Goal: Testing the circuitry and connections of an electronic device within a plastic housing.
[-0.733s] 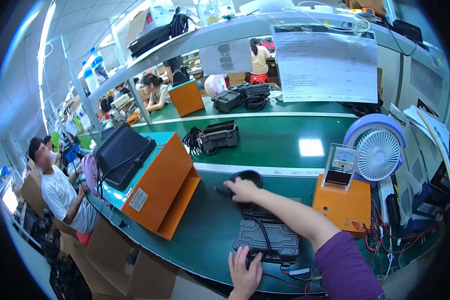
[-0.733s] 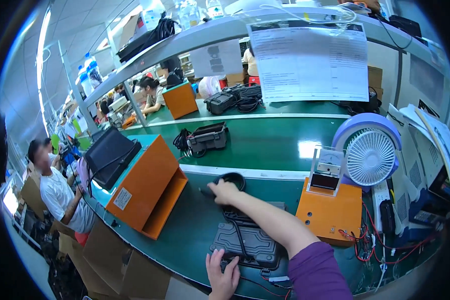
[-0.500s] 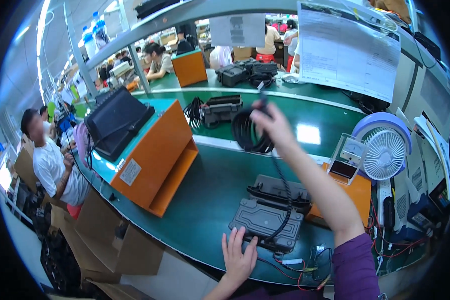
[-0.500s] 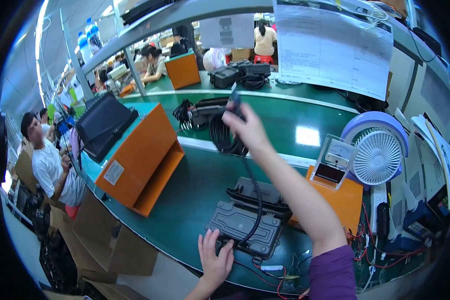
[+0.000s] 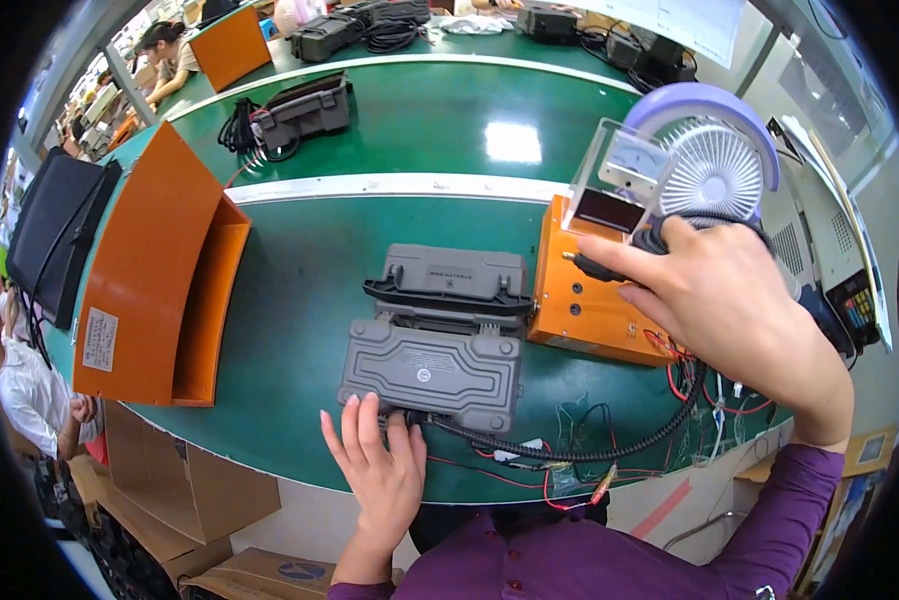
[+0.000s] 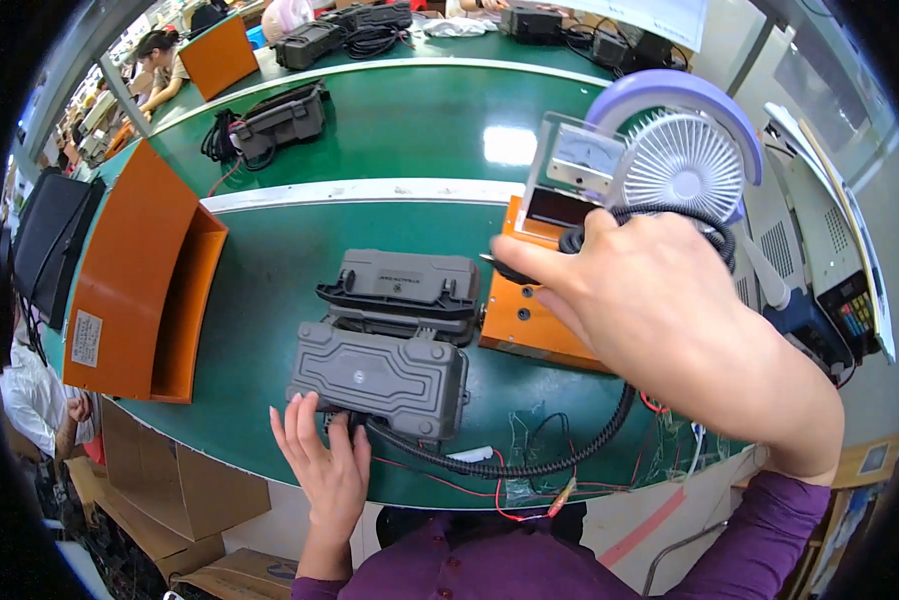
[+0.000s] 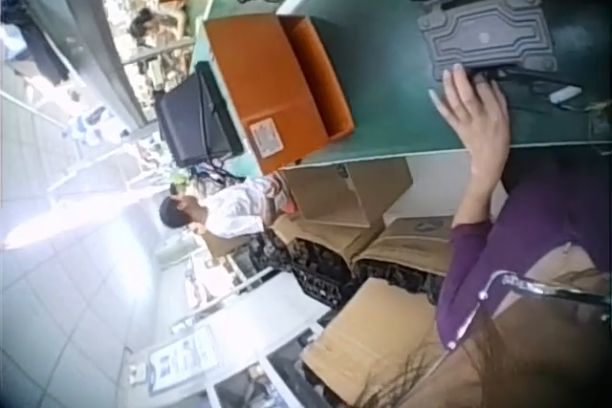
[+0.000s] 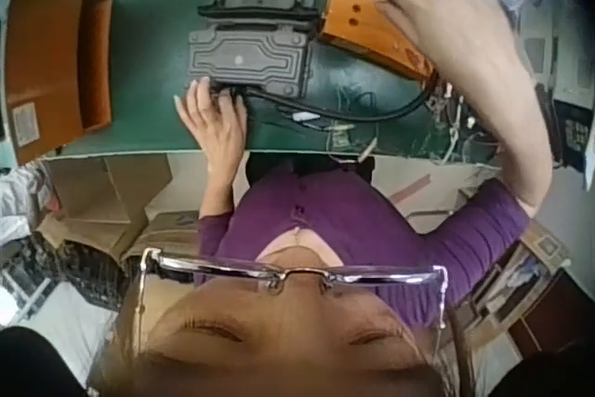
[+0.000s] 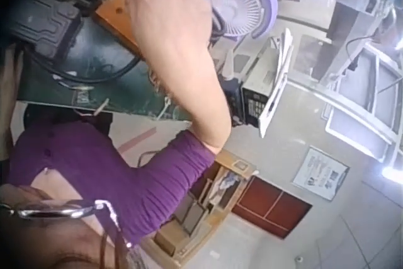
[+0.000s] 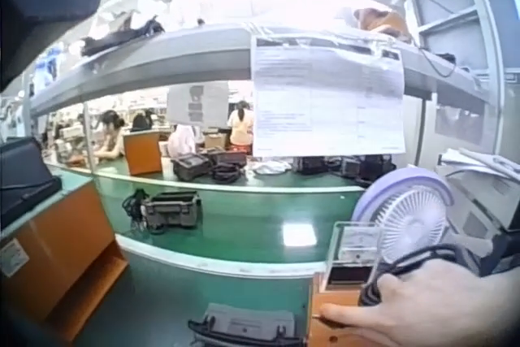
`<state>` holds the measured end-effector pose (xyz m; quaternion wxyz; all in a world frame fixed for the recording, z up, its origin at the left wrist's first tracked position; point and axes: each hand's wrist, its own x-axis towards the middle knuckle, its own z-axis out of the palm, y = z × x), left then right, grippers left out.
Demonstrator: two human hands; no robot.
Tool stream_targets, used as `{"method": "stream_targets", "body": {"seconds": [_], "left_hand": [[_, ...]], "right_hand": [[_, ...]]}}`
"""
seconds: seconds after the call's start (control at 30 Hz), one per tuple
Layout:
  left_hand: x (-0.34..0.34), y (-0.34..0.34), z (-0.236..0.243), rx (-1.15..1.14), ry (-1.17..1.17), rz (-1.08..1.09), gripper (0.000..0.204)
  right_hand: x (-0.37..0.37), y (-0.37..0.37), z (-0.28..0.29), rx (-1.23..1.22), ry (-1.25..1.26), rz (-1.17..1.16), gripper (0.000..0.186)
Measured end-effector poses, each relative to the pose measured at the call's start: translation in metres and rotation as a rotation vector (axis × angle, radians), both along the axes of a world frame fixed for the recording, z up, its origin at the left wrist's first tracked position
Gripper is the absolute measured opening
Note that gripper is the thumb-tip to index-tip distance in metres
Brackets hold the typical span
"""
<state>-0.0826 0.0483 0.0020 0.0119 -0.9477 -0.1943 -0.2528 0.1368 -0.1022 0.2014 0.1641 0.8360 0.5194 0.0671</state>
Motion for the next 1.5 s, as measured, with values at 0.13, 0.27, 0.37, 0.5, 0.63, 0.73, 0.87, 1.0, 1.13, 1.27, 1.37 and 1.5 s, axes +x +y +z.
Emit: {"method": "stream_targets", "body": {"seconds": [0.13,0.27,0.37,0.5,0.63,0.73,0.87,1.0,1.13,1.27,1.37,1.5], "left_hand": [[0.008,-0.003,0.0,-0.01,0.027,-0.044,0.015],[0.006,-0.006,0.002,-0.015,0.009,-0.019,0.014],[0.007,-0.007,0.001,-0.027,-0.004,-0.015,0.015],[0.007,-0.009,0.003,-0.061,0.001,-0.005,0.012],[0.007,-0.008,0.002,-0.063,-0.001,0.004,0.011],[0.007,-0.009,0.002,-0.073,0.005,0.004,0.01],[0.007,-0.008,0.001,-0.094,-0.014,0.003,0.009],[-0.003,-0.001,0.011,-0.225,-0.087,-0.063,0.006],[-0.001,0.0,-0.001,-0.187,-0.149,-0.084,0.009],[-0.01,-0.007,-0.017,-0.238,-0.269,-0.069,0.011],[-0.012,-0.012,-0.026,-0.363,-0.44,0.047,0.037],[-0.027,-0.016,-0.024,-0.159,-0.072,0.099,0.051]], "right_hand": [[0.026,-0.022,-0.027,-0.107,0.004,-0.019,0.025],[0.043,-0.012,-0.05,-0.281,0.077,-0.059,0.02],[0.057,-0.012,-0.067,-0.229,0.041,0.054,0.026],[0.062,-0.004,-0.066,-0.267,0.069,0.066,0.028],[0.063,-0.004,-0.06,-0.249,0.148,0.078,0.03],[0.065,-0.005,-0.06,-0.263,0.182,0.083,0.031],[0.068,0.001,-0.057,-0.283,0.215,0.079,0.031],[0.071,0.014,-0.053,-0.372,0.252,0.053,0.031],[0.077,0.028,-0.06,-0.413,0.286,0.022,0.03],[0.071,0.044,-0.061,-0.564,0.191,-0.003,0.03],[0.071,0.026,-0.044,-0.401,0.211,-0.007,0.027],[0.07,-0.037,-0.053,1.121,0.226,0.215,0.015]]}}
